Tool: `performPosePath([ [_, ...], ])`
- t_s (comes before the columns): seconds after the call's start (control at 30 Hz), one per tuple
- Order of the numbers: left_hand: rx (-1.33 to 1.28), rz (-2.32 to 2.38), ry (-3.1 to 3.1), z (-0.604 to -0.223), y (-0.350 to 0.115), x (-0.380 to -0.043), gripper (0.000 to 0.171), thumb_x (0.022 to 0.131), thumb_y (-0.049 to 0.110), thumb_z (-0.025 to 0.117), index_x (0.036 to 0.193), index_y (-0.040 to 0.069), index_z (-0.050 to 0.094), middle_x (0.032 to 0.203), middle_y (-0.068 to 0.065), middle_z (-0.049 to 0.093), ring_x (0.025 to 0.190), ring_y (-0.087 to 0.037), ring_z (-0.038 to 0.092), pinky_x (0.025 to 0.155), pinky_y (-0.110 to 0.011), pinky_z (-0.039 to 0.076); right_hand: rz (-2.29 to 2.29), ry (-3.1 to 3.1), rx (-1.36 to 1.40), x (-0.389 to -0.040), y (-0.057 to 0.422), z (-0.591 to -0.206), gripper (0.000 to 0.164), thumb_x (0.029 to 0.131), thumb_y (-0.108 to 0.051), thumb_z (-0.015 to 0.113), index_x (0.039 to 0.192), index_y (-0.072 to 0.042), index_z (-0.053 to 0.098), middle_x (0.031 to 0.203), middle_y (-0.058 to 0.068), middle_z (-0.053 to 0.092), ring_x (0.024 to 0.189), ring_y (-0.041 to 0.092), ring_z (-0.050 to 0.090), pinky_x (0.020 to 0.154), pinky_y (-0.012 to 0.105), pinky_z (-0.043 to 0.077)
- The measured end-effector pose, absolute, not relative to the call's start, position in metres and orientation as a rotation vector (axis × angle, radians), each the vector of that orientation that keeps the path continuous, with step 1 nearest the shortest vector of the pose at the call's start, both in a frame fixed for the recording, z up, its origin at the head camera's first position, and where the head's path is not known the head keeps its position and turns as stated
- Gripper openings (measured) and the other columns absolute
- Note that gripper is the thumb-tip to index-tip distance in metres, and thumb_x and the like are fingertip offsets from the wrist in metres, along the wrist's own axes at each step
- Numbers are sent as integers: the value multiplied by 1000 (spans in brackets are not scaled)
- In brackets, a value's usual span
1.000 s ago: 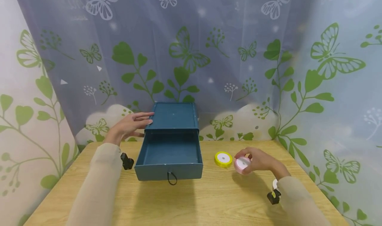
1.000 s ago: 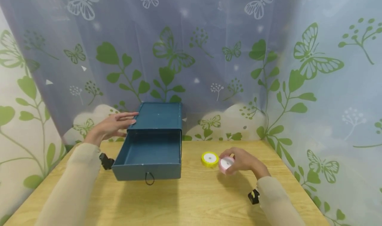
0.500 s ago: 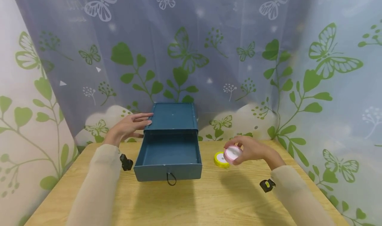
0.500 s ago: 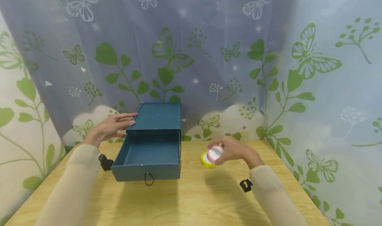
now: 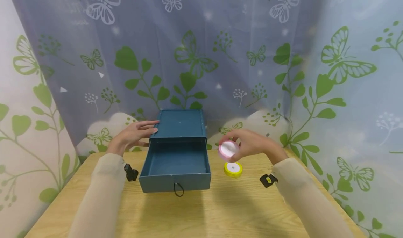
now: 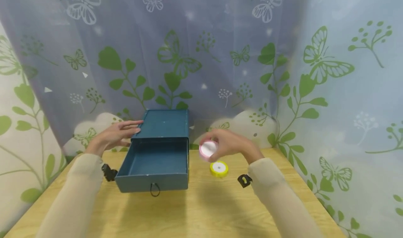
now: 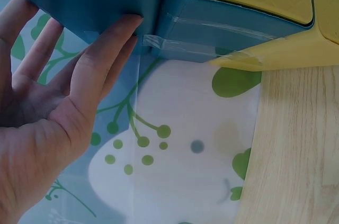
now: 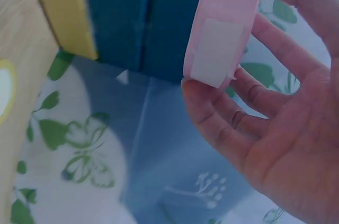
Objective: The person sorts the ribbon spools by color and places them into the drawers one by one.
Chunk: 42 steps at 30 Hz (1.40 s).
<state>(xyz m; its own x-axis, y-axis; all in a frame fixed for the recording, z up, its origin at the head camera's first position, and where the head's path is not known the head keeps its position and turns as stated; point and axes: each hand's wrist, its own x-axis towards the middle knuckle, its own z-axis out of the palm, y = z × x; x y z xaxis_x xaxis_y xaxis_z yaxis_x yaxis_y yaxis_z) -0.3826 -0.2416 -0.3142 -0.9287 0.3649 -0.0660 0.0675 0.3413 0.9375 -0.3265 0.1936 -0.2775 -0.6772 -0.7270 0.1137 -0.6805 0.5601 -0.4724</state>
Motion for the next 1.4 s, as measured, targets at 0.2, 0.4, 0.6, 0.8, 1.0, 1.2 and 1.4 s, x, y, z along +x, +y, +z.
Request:
performPosePath([
  [0.2, 396, 1613, 2351, -314, -242, -382, 73, 103, 38, 65, 165, 20, 30, 172, -17, 21, 156, -44, 26, 117, -63, 42, -738, 2663, -1265, -327, 172, -259, 48, 77, -15, 86, 123, -16, 74, 117, 6, 68, 101, 27, 59, 82, 35, 56],
  [0.4, 397, 1615, 2344, -314, -242, -382, 73, 103, 38, 65, 165, 20, 30, 172, -17, 21, 156, -44, 26, 117, -63, 42, -661, 2653, -1254, -329, 154, -245, 49, 78, -16, 86, 125, -20, 72, 120, 4, 65, 106, 25, 59, 85, 33, 55],
  [0.6, 421, 1596, 2347, -312, -242, -383, 72, 104, 36, 63, 165, 19, 29, 172, -17, 20, 156, -45, 25, 117, -63, 42, -571, 2635, -1212, -327, 137, -237, 49, 79, -20, 85, 126, -25, 72, 121, 1, 64, 110, 25, 58, 87, 33, 55],
  [0.8, 454, 1569, 2355, -311, -242, -383, 69, 106, 32, 61, 165, 17, 28, 172, -19, 20, 156, -45, 26, 115, -63, 44, -472, 2606, -1240, -330, 120, -235, 50, 79, -21, 84, 128, -26, 72, 123, 1, 63, 109, 25, 55, 86, 32, 53],
  [1.0, 457, 1574, 2349, -311, -244, -383, 70, 105, 33, 62, 165, 17, 29, 172, -19, 21, 156, -45, 27, 115, -63, 44, -430, 2574, -1240, -331, 101, -233, 49, 79, -22, 86, 125, -30, 72, 127, -1, 63, 108, 24, 56, 83, 30, 53],
  [1.2, 424, 1578, 2354, -310, -243, -383, 72, 104, 35, 64, 165, 18, 29, 171, -19, 22, 154, -46, 31, 115, -63, 44, -394, 2571, -1204, -331, 88, -231, 50, 79, -24, 89, 125, -33, 72, 132, -2, 62, 114, 24, 55, 84, 31, 54],
  [1.4, 402, 1569, 2364, -310, -240, -383, 72, 104, 36, 64, 165, 19, 29, 172, -18, 22, 154, -45, 31, 116, -63, 44, -387, 2575, -1168, -331, 79, -230, 51, 79, -27, 90, 125, -33, 72, 135, -2, 60, 115, 24, 55, 86, 32, 55],
])
